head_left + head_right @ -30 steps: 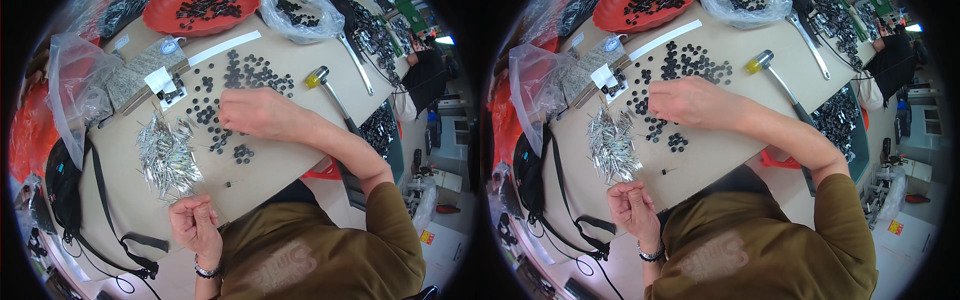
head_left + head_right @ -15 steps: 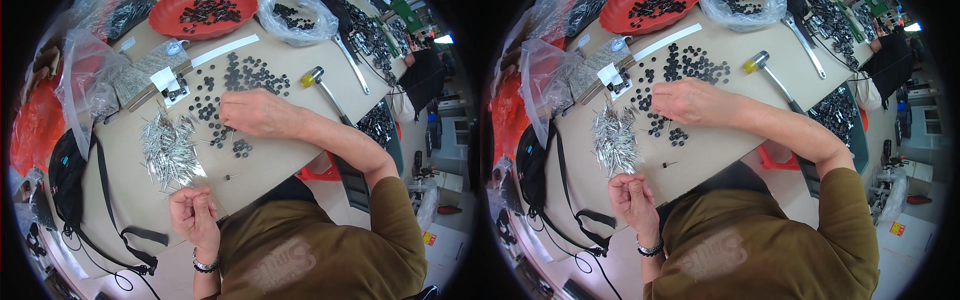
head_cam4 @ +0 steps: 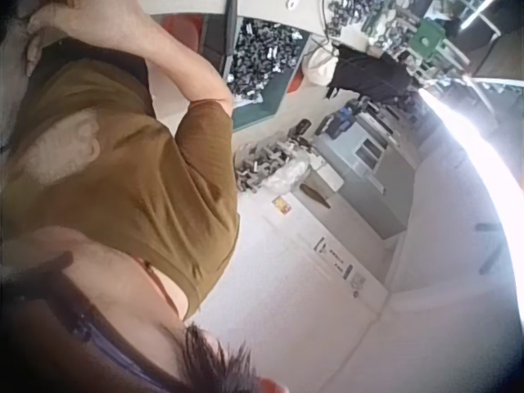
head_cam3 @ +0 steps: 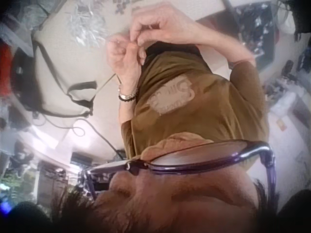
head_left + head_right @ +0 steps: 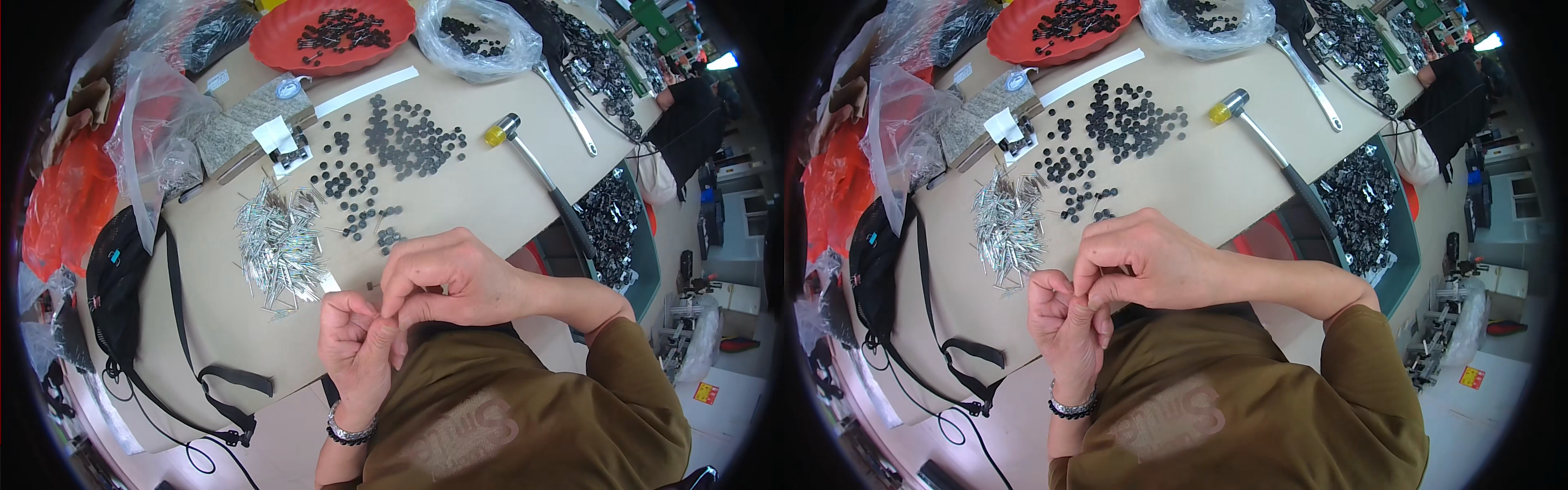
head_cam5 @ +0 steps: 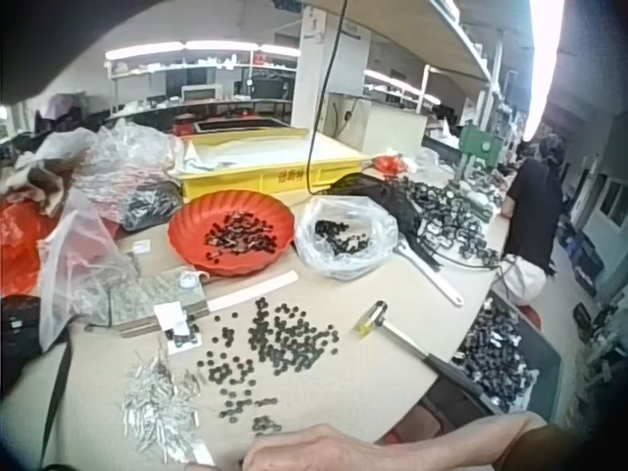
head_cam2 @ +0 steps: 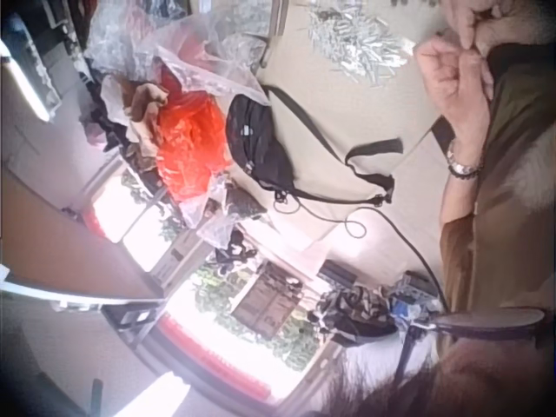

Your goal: The person assembles small black grommets and silver pins by hand at a workshop table, using a hammer to secure the components.

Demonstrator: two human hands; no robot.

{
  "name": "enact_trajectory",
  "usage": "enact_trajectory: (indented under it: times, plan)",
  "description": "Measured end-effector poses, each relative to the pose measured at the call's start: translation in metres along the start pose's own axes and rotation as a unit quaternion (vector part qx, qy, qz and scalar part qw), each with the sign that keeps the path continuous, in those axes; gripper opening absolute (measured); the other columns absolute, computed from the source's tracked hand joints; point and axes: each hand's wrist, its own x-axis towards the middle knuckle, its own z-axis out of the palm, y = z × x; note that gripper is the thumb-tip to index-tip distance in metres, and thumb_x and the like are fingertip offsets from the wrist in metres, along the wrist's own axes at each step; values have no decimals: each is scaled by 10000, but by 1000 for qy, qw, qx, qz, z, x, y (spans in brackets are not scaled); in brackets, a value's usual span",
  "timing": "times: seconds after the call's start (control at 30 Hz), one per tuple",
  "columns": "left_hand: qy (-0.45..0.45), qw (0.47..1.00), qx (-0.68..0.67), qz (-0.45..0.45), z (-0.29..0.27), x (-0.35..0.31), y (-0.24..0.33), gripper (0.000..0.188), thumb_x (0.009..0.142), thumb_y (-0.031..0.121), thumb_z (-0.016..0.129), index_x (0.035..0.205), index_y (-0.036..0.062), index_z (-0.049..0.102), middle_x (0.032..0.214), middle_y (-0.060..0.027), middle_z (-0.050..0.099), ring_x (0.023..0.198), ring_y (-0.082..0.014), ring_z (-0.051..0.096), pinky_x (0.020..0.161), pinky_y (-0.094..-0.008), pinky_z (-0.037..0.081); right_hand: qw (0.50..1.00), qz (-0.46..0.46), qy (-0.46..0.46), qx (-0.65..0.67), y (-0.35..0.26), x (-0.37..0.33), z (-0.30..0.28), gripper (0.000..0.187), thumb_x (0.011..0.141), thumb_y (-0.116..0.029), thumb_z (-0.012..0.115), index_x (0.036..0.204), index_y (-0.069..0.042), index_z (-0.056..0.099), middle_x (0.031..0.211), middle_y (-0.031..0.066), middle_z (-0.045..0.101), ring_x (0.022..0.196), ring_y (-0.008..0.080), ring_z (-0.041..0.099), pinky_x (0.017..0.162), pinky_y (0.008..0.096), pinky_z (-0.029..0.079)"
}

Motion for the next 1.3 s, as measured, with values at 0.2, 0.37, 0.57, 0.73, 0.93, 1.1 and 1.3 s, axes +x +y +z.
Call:
enact_trajectory:
  times: [0.2,0.37,0.57,0.73,0.93,1.1,1.3]
  plan:
    - [-8,998,-43,-46,4,2,5,263,1000,104,687,1048,58,432,749,-60,599,499,-75,501,418,-195,358,995,79,-24,49,-4,3,-2,138,826,33,775,917,-22,686,929,53,654,792,187,640,679,310,501]
    - [-22,997,-51,-50,-1,3,8,285,983,103,711,1078,56,446,782,-65,619,520,-79,520,429,-199,384,999,-25,-30,-16,-2,16,-9,123,822,1,761,861,-46,654,902,44,627,848,209,608,772,334,480]
    - [109,956,255,100,-23,-8,12,283,978,92,714,1151,33,500,834,-13,590,691,-58,525,631,-179,434,936,-141,142,-291,36,66,-25,122,794,-88,775,802,-84,653,937,21,583,967,246,527,880,361,423]
    - [252,861,402,185,-55,-19,15,207,978,63,697,1106,13,542,891,-6,582,775,-60,542,721,-194,464,925,-108,137,-338,50,66,-23,111,786,-103,780,766,-84,673,989,4,582,1037,243,514,925,400,394]
    - [290,833,423,208,-67,-23,17,210,958,64,734,1013,3,541,888,-21,486,711,-67,463,616,-201,408,914,-105,126,-370,50,69,-20,103,774,-105,765,734,-83,672,992,4,591,1056,240,515,932,412,385]
    - [284,838,415,214,-66,-21,14,211,960,73,735,1010,-2,545,889,-20,486,702,-65,465,607,-202,416,922,-83,126,-357,45,73,-20,106,760,-105,734,693,-77,657,975,12,606,1047,243,515,923,410,382]
    - [283,841,411,210,-68,-22,12,211,964,76,731,1022,-10,546,902,-27,504,699,-63,485,602,-201,431,930,-50,127,-341,49,73,-18,116,744,-106,729,665,-74,650,964,11,628,1027,243,516,895,403,381]
